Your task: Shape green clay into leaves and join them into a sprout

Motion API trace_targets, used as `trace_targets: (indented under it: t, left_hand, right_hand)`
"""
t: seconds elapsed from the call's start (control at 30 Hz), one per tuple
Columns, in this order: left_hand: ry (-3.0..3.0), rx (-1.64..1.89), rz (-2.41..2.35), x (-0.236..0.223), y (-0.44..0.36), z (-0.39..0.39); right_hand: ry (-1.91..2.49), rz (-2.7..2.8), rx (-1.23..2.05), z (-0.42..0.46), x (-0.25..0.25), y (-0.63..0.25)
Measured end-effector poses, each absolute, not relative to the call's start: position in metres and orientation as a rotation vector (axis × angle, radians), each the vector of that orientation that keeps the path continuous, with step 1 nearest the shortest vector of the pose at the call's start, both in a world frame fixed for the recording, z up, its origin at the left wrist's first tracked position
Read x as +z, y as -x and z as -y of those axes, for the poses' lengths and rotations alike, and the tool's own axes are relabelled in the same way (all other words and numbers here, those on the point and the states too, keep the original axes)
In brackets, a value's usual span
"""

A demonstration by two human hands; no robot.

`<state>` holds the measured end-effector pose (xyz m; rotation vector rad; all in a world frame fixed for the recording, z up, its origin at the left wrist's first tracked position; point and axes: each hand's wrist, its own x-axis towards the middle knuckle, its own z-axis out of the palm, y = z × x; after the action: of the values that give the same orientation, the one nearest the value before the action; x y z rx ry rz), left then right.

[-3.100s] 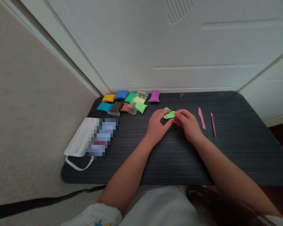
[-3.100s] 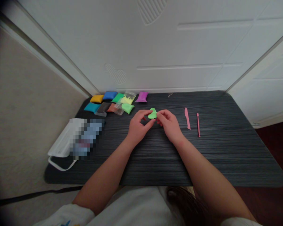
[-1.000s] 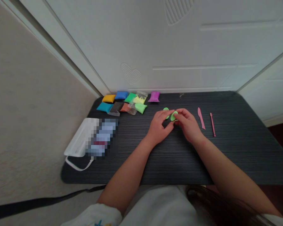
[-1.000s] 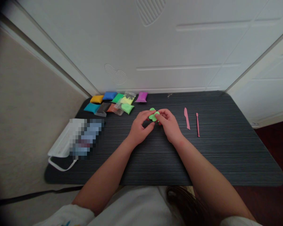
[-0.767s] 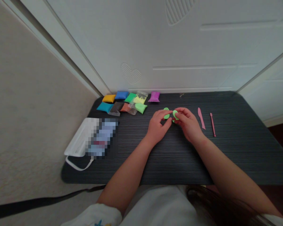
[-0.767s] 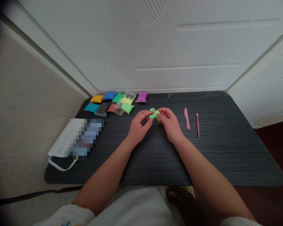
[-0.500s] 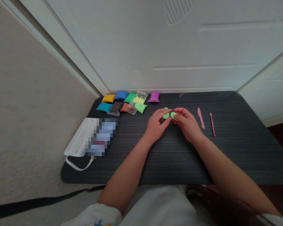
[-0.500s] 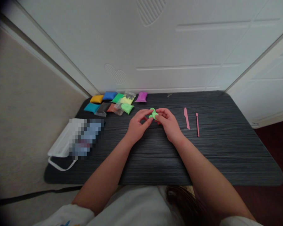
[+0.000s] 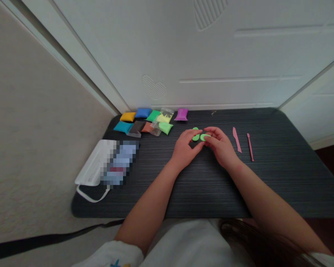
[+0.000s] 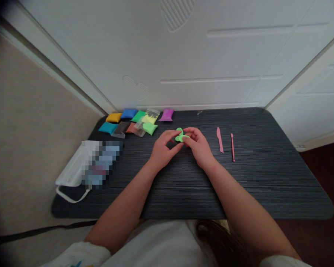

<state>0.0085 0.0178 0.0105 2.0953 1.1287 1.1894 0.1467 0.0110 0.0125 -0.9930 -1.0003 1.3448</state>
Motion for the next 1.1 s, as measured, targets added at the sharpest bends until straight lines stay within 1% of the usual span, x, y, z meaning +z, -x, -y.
trace_targets:
  t: [1.1]
  left_hand:
    - [-2.145, 1.197, -1.071, 0.0116, -0.0090, -0.0167]
  right_hand:
    - [0.954, 1.088, 1.341, -0.0096, 0.0113, -0.1474]
